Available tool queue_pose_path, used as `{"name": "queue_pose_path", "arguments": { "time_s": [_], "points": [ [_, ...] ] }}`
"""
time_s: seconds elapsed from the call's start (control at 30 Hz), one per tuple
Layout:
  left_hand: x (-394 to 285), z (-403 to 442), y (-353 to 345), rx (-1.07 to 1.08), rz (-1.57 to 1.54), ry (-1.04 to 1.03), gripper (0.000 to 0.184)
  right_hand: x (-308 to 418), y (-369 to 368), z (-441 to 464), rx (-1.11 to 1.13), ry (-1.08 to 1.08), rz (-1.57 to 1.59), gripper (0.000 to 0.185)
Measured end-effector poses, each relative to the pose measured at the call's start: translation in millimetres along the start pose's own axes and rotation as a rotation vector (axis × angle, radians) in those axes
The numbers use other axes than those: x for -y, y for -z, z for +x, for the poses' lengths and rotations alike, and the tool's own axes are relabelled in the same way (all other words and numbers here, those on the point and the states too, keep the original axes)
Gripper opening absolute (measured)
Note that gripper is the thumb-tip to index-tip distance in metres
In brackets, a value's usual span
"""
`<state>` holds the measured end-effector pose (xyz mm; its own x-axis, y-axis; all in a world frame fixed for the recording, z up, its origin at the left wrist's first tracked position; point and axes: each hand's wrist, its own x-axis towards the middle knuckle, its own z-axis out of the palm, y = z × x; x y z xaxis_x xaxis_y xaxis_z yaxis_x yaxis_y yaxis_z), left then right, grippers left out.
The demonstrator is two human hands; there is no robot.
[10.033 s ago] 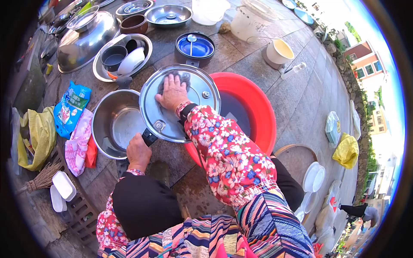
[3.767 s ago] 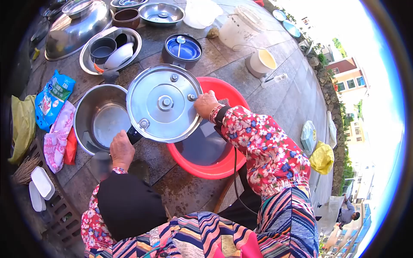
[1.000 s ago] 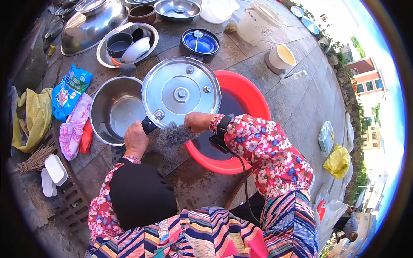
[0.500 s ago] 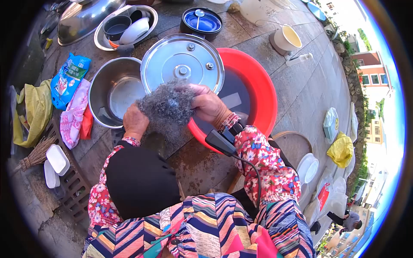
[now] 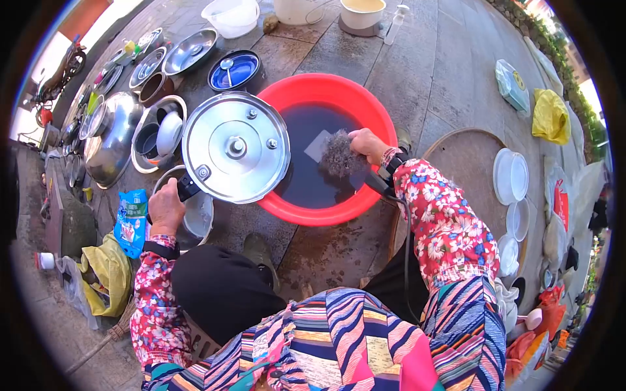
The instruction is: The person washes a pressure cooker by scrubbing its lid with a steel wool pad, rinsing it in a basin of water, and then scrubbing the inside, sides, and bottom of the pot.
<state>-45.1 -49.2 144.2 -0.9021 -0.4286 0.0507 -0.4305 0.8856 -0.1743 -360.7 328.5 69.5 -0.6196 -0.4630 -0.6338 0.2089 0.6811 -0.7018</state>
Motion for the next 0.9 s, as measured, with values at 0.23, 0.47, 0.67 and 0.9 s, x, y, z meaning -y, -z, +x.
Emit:
{"name": "queue_pose_path", "arguments": {
  "time_s": [0.23,0.47,0.67,0.9],
  "points": [
    [-48.8,67.9,101.3,0.133,0.287,-0.29,0.014,-38.0,-11.4,83.6,-0.082,0.552,-0.236,0.039],
    [-97.4,111.2,115.4,0.286,0.451,-0.395,0.013,-166.1,-26.5,273.2,-0.759,-0.002,0.465,0.04],
    [-139.7,156.3,111.3,0.292,0.576,-0.543,0.01,-29.0,-80.1,155.5,0.554,0.279,1.536,0.02],
    [-181.1,185.5,103.6,0.194,0.666,-0.676,0.007,66.0,-73.7,102.2,0.261,0.419,1.45,0.043]
  ]
}}
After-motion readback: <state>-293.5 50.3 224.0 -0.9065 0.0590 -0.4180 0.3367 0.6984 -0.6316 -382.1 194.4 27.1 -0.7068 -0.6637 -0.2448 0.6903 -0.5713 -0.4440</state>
